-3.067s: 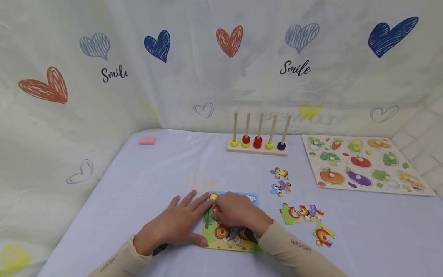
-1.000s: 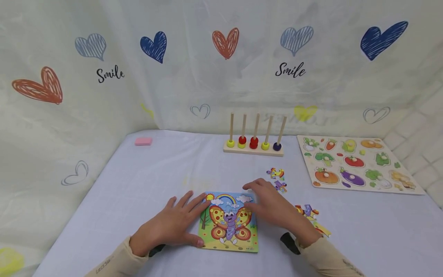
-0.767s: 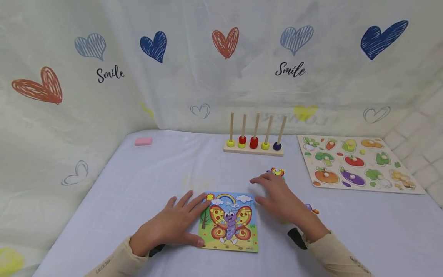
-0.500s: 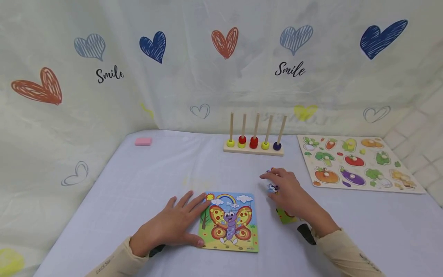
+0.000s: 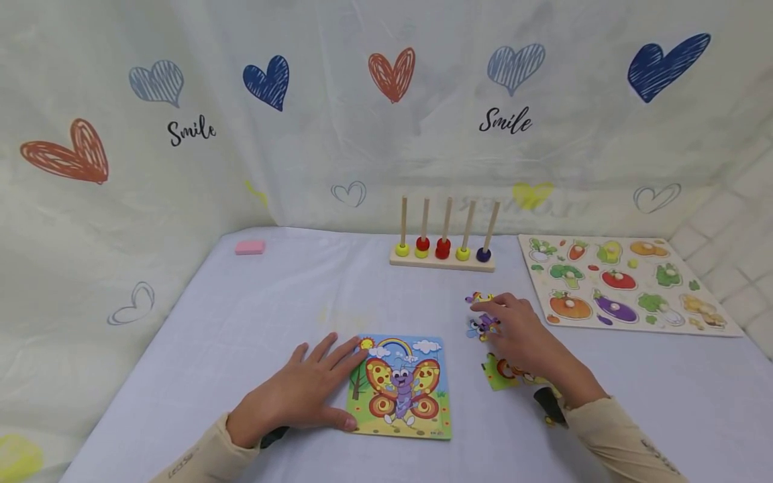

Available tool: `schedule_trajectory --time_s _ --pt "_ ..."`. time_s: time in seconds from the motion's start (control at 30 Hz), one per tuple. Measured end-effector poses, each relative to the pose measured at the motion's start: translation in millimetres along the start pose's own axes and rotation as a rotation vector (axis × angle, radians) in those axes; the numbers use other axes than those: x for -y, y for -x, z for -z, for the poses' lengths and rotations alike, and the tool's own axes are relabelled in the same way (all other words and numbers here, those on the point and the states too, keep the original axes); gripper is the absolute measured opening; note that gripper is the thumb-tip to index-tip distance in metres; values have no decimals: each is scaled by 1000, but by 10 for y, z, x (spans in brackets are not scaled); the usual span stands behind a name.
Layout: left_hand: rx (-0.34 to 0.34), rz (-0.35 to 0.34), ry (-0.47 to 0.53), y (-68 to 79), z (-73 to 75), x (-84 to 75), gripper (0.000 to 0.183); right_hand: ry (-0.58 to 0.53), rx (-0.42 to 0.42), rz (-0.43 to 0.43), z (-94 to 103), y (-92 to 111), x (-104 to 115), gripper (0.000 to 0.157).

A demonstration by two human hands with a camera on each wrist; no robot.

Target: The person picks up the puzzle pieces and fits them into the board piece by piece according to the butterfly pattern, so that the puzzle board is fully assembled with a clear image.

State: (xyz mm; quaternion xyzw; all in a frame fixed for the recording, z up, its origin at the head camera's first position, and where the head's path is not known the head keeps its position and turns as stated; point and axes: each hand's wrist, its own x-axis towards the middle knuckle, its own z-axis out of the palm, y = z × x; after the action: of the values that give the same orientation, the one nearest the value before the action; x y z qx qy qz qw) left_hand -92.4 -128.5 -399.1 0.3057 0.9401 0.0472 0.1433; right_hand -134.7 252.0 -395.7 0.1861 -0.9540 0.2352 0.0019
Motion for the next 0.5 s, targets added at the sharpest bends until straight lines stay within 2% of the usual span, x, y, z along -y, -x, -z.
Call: schedule_trajectory --time_s 0.5 --pt "15 17 -8 -7 -6 1 108 76 17 -33 -45 -30 -83 49"
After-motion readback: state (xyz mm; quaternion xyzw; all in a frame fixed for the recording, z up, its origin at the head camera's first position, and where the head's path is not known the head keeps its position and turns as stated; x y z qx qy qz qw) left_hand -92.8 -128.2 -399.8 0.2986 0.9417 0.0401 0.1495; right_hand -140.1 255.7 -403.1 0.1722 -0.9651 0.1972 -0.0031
